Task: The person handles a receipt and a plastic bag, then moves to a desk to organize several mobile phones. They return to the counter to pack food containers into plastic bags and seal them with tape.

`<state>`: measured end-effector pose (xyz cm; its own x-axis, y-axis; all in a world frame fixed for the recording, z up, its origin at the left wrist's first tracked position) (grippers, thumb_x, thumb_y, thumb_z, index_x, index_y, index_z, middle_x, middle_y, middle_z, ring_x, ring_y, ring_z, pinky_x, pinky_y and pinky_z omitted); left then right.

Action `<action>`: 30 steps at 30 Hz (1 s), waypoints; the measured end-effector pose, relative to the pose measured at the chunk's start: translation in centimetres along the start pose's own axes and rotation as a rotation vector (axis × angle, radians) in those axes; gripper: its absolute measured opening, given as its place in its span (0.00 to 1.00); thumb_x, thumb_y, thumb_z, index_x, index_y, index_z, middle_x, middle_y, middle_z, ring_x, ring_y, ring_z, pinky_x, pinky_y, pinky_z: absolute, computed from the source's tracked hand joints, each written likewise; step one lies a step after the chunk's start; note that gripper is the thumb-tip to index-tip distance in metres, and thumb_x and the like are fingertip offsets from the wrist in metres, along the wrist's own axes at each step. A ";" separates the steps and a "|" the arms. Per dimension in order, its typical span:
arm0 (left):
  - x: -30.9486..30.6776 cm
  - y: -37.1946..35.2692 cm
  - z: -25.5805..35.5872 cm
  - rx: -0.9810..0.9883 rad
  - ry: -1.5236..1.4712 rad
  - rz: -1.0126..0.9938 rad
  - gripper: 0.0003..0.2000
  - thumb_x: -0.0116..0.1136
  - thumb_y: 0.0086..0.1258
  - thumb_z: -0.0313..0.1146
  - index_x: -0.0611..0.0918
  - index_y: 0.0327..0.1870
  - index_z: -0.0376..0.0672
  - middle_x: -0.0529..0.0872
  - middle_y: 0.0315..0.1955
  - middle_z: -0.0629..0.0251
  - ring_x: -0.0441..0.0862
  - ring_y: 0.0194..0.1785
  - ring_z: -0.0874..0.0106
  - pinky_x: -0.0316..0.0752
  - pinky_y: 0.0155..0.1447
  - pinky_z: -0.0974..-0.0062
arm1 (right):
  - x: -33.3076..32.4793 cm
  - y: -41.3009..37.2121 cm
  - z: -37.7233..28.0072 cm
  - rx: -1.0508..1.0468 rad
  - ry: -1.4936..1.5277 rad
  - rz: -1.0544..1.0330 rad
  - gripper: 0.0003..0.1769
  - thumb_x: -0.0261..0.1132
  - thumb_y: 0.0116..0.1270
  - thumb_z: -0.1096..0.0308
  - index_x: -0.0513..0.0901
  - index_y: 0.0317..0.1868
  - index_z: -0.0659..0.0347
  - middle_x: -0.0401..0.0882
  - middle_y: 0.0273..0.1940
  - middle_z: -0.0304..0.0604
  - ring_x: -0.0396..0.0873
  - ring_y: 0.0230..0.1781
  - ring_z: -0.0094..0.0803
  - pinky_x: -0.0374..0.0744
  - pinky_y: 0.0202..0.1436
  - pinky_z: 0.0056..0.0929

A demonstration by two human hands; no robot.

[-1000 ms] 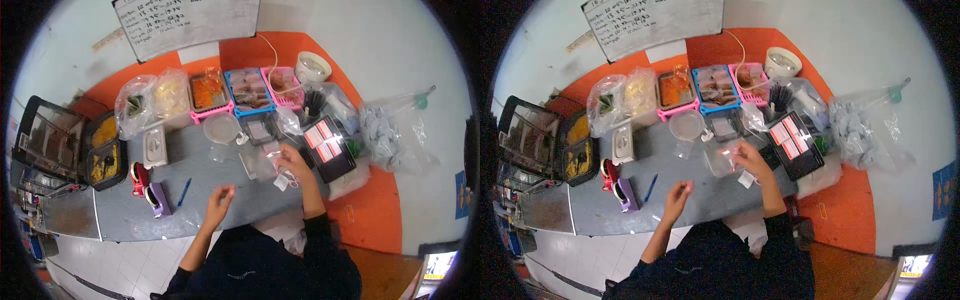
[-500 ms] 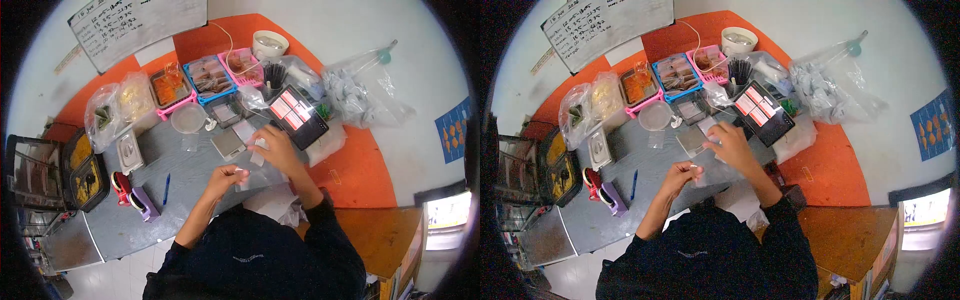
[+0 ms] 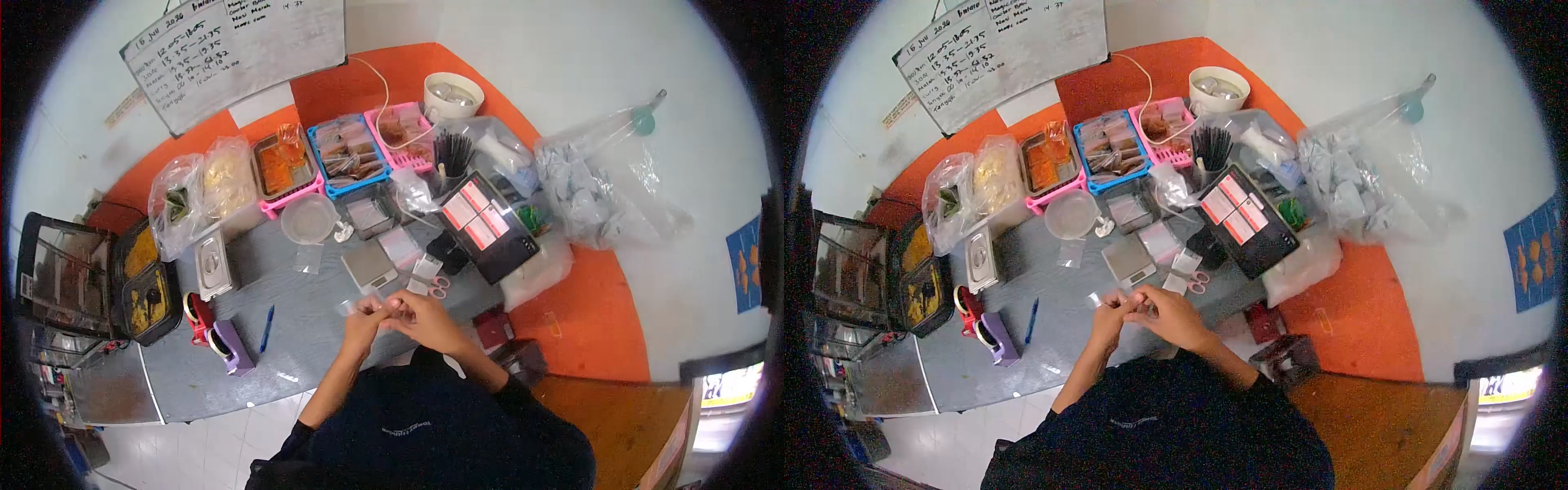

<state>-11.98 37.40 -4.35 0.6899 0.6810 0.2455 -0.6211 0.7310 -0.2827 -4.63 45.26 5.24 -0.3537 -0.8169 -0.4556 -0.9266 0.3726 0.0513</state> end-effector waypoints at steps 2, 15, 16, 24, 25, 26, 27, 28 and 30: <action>2.4 0.6 1.2 -0.003 -0.023 0.027 0.12 0.63 0.63 0.39 0.78 0.22 0.43 0.78 0.19 0.72 0.74 0.25 0.81 0.65 0.29 0.84 | -2.2 0.5 0.7 -0.052 0.023 -0.008 0.10 0.67 0.58 0.72 0.77 0.39 0.65 0.75 0.27 0.42 0.73 0.25 0.25 0.72 0.29 0.25; 13.3 6.2 8.0 0.441 0.647 0.090 0.12 0.60 0.58 0.29 0.71 0.19 0.35 0.72 0.15 0.58 0.68 0.18 0.71 0.64 0.25 0.71 | -15.9 2.7 4.9 -0.103 -0.058 0.243 0.06 0.63 0.58 0.73 0.73 0.32 0.62 0.73 0.28 0.41 0.75 0.23 0.31 0.73 0.27 0.28; 14.1 6.2 8.3 0.424 0.645 0.105 0.12 0.60 0.58 0.29 0.71 0.19 0.35 0.72 0.15 0.58 0.68 0.18 0.71 0.64 0.25 0.71 | -16.2 3.2 5.1 -0.108 0.021 0.239 0.06 0.64 0.58 0.73 0.73 0.32 0.61 0.72 0.28 0.40 0.74 0.23 0.30 0.73 0.27 0.28; 15.8 3.9 13.0 0.642 0.842 0.356 0.05 0.61 0.52 0.24 0.76 0.26 0.38 0.76 0.30 0.59 0.77 0.31 0.63 0.72 0.31 0.69 | -20.8 6.2 5.7 -0.199 0.020 0.281 0.08 0.67 0.55 0.76 0.73 0.31 0.63 0.70 0.22 0.37 0.69 0.20 0.22 0.70 0.24 0.21; 15.4 2.8 14.3 0.781 0.740 0.478 0.07 0.62 0.50 0.22 0.78 0.30 0.40 0.76 0.36 0.58 0.78 0.37 0.63 0.74 0.34 0.70 | -20.6 6.4 5.3 -0.206 0.067 0.255 0.09 0.67 0.55 0.75 0.72 0.31 0.63 0.70 0.23 0.39 0.69 0.20 0.25 0.68 0.23 0.24; 16.1 2.8 13.9 0.799 0.847 0.376 0.13 0.63 0.47 0.22 0.80 0.35 0.44 0.74 0.45 0.58 0.76 0.45 0.61 0.75 0.43 0.69 | -20.7 6.4 4.8 -0.209 0.072 0.248 0.09 0.67 0.55 0.75 0.72 0.31 0.63 0.70 0.23 0.39 0.69 0.20 0.25 0.68 0.23 0.24; 16.1 2.8 14.1 0.794 0.852 0.382 0.13 0.63 0.47 0.22 0.80 0.35 0.44 0.74 0.45 0.58 0.76 0.45 0.61 0.75 0.43 0.69 | -20.3 6.3 3.9 -0.223 0.079 0.194 0.10 0.67 0.55 0.75 0.72 0.31 0.63 0.69 0.21 0.39 0.68 0.19 0.25 0.68 0.23 0.24; 17.7 2.2 15.0 0.911 0.971 0.327 0.13 0.64 0.46 0.23 0.80 0.35 0.44 0.75 0.44 0.59 0.75 0.46 0.61 0.74 0.45 0.69 | -20.0 6.2 3.1 -0.237 0.085 0.142 0.10 0.67 0.55 0.75 0.72 0.30 0.63 0.68 0.20 0.39 0.68 0.18 0.25 0.67 0.22 0.24; 19.5 1.5 15.7 1.063 1.090 0.228 0.12 0.67 0.44 0.27 0.80 0.32 0.44 0.76 0.43 0.60 0.75 0.47 0.62 0.71 0.47 0.67 | -19.6 6.1 2.3 -0.251 0.059 0.058 0.10 0.67 0.55 0.75 0.72 0.30 0.63 0.68 0.20 0.39 0.67 0.18 0.24 0.67 0.22 0.24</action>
<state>-5.32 52.39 14.60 0.1808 0.7645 -0.6188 -0.3909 0.6332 0.6681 -3.01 64.57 12.48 -0.4075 -0.8244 -0.3928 -0.9045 0.3051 0.2980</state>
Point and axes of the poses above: each hand's wrist, its own y-axis towards the middle knuckle, its own x-axis out of the palm, z = x × y, the point moved 10 cm from there along y, towards the middle knuckle
